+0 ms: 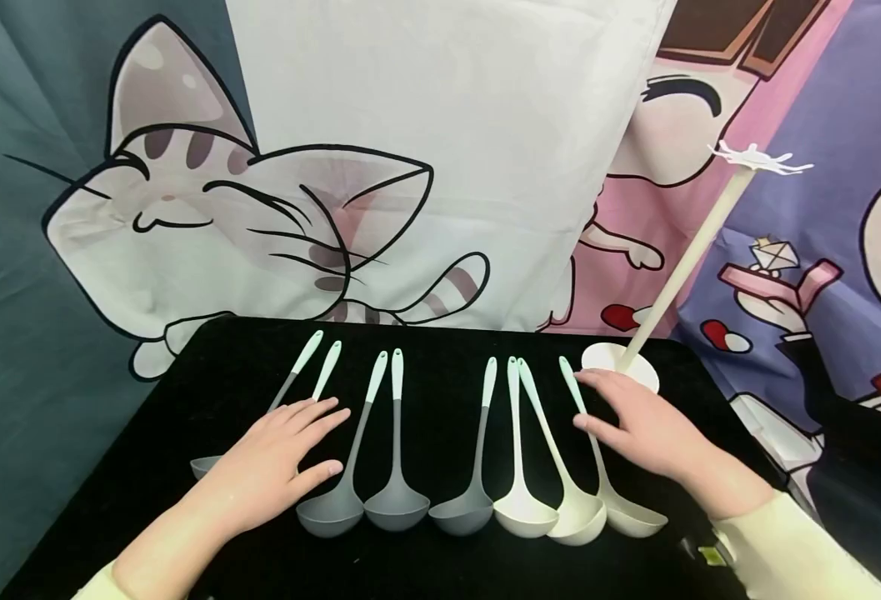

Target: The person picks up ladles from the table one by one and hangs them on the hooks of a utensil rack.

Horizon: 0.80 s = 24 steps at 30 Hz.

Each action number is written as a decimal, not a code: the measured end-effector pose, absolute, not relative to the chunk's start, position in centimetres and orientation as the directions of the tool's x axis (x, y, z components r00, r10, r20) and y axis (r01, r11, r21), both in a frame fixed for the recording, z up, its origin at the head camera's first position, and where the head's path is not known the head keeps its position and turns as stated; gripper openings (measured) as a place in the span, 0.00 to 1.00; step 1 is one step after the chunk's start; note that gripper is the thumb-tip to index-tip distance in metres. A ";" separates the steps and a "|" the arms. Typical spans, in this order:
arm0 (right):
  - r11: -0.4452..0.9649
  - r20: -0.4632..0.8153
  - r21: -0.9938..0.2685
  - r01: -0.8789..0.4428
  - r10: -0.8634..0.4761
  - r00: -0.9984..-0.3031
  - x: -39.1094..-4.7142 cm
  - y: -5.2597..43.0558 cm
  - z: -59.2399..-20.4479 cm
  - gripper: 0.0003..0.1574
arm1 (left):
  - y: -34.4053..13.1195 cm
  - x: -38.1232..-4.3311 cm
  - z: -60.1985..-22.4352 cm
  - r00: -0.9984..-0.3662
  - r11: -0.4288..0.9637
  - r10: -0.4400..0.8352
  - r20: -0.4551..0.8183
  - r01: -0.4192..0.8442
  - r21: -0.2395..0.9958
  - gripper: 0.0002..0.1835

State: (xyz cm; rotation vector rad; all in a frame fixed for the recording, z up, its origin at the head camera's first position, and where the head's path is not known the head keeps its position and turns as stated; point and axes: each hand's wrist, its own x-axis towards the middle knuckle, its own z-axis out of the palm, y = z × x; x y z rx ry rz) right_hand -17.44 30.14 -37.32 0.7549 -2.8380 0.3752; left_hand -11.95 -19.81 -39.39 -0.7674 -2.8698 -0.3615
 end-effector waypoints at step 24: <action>0.914 0.152 -0.374 0.158 0.229 -0.961 -27.2 40.3 -36.1 0.55 | -20.3 -12.1 -39.5 -0.873 0.851 0.450 0.190 0.484 0.207 0.32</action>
